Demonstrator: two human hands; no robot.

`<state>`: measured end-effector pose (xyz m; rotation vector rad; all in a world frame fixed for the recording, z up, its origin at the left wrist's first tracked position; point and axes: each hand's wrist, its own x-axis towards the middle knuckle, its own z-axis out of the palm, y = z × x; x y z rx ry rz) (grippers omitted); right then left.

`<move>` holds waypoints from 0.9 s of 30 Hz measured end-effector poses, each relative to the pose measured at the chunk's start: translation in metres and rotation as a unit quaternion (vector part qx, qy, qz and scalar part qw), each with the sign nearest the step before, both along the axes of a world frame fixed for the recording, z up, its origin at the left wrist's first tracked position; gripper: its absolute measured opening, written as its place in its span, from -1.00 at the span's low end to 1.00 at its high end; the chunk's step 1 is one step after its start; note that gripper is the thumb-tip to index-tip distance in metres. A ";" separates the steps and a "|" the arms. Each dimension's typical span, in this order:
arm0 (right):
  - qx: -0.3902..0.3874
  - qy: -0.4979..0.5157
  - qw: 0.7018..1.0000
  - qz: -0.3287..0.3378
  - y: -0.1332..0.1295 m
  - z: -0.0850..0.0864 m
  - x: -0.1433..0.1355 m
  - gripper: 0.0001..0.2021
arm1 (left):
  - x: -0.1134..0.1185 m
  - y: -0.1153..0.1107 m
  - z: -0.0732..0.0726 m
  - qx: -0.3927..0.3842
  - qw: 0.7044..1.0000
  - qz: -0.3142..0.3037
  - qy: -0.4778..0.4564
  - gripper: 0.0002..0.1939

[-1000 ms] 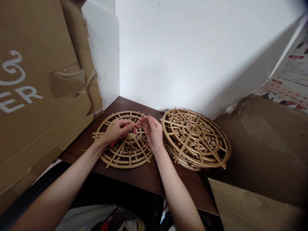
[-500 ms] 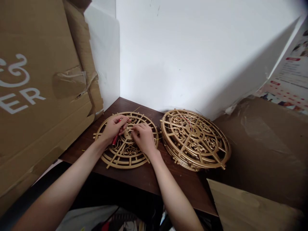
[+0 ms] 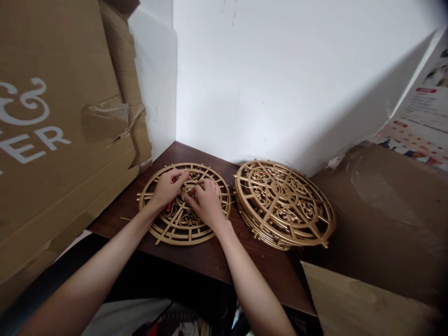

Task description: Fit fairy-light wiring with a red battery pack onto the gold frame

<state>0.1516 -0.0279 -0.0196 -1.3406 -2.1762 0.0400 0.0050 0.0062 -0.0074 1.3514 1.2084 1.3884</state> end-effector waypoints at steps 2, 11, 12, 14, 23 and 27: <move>-0.001 0.001 1.000 -0.004 -0.001 -0.001 -0.001 -0.78 | -0.001 0.001 -0.001 0.006 1.000 0.012 0.012 -0.83; -0.034 -0.021 0.999 -0.031 -0.005 0.005 -0.002 -0.82 | -0.003 0.003 -0.002 -0.031 0.999 -0.043 -0.009 -0.76; -0.037 -0.022 0.999 -0.030 -0.005 0.005 -0.002 -0.83 | -0.003 0.002 -0.002 -0.041 0.997 -0.050 -0.030 -0.75; -0.036 -0.023 0.999 -0.031 -0.004 0.004 -0.002 -0.85 | -0.003 0.000 0.001 -0.056 0.994 -0.058 -0.069 -0.75; -0.026 -0.006 0.999 -0.044 -0.005 0.004 -0.003 -0.77 | -0.005 0.001 0.006 -0.071 0.990 -0.051 -0.109 -0.73; -0.020 0.002 0.999 -0.048 -0.003 0.005 -0.003 -0.73 | -0.005 0.001 0.004 -0.070 0.992 -0.060 -0.087 -0.71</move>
